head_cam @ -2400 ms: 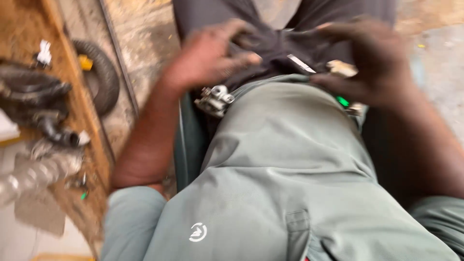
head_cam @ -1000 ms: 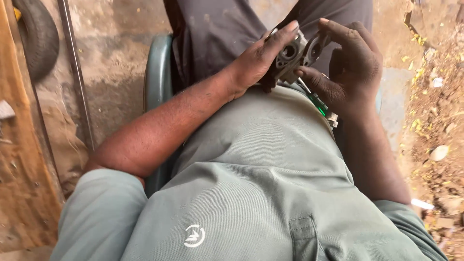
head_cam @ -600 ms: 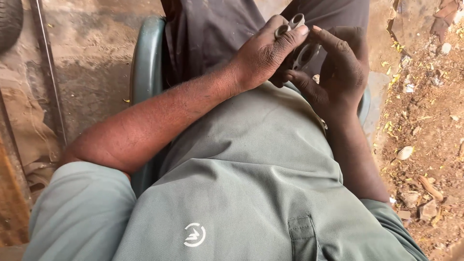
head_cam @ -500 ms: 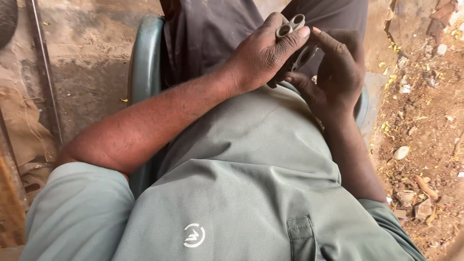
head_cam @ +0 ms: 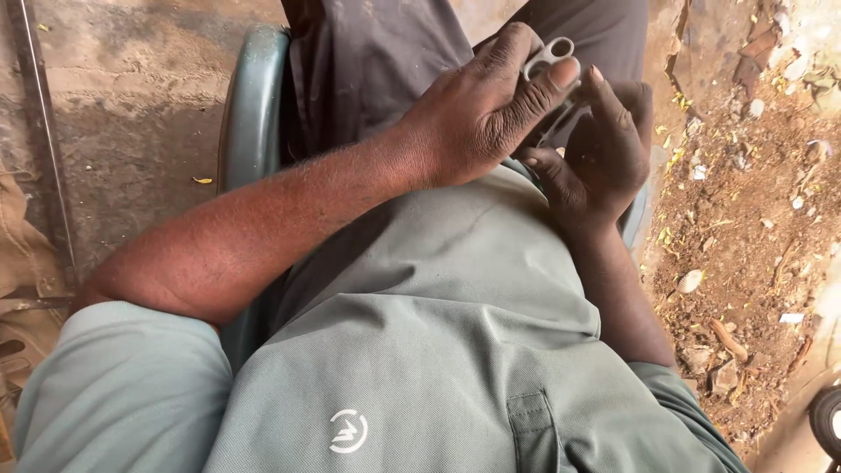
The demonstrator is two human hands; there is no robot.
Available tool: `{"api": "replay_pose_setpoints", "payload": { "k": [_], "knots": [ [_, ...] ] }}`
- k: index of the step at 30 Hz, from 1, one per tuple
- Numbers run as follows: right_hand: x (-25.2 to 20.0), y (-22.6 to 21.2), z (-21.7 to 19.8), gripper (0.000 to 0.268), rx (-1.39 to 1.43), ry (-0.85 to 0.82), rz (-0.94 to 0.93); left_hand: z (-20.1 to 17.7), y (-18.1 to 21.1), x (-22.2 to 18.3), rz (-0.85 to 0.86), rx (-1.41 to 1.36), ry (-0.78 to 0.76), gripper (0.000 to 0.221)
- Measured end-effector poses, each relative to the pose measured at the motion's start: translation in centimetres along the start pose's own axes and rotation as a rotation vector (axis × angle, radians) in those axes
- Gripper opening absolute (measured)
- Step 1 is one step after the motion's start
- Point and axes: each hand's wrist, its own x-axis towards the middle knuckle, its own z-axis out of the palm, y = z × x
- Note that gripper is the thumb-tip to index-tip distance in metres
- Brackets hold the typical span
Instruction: Using a wrench and screwdriver to disassemble or repair a motorcycle intake component.
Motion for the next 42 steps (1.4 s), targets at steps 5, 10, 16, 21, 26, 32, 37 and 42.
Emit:
{"api": "replay_pose_setpoints", "payload": {
  "k": [5, 10, 16, 21, 26, 32, 37, 42],
  "knots": [
    [0.7, -1.2, 0.4, 0.08, -0.012, 0.037, 0.039, -0.8, 1.2, -0.2, 0.044, 0.064, -0.01, 0.056],
    [0.8, -2.3, 1.0, 0.081, 0.085, 0.028, 0.034, -0.8, 1.1, -0.2, 0.062, 0.21, -0.05, 0.068],
    [-0.3, -1.2, 1.0, 0.075, 0.247, 0.08, -0.002, -1.2, 2.7, -0.4, -0.027, 0.214, -0.097, 0.07],
    [-0.5, -1.4, 1.1, 0.07, 0.235, 0.124, -0.03, -1.0, 2.7, -0.6, 0.091, 0.251, -0.007, 0.074],
    [-0.2, -1.6, 0.7, 0.073, 0.24, 0.072, -0.008, -0.9, 1.5, -0.1, -0.04, 0.059, -0.03, 0.059],
    [0.9, -2.9, 1.0, 0.067, 0.177, 0.046, 0.087, -1.4, 1.1, 0.6, -0.257, 0.013, -0.059, 0.067],
    [1.0, -2.5, 0.8, 0.056, 0.008, 0.053, 0.039, -1.5, 0.6, 1.0, -0.391, 0.038, -0.091, 0.08],
    [1.4, -3.3, 0.9, 0.032, -0.142, -0.049, -0.139, -1.4, 0.1, 1.0, -0.403, 0.003, -0.101, 0.09]
  ]
}}
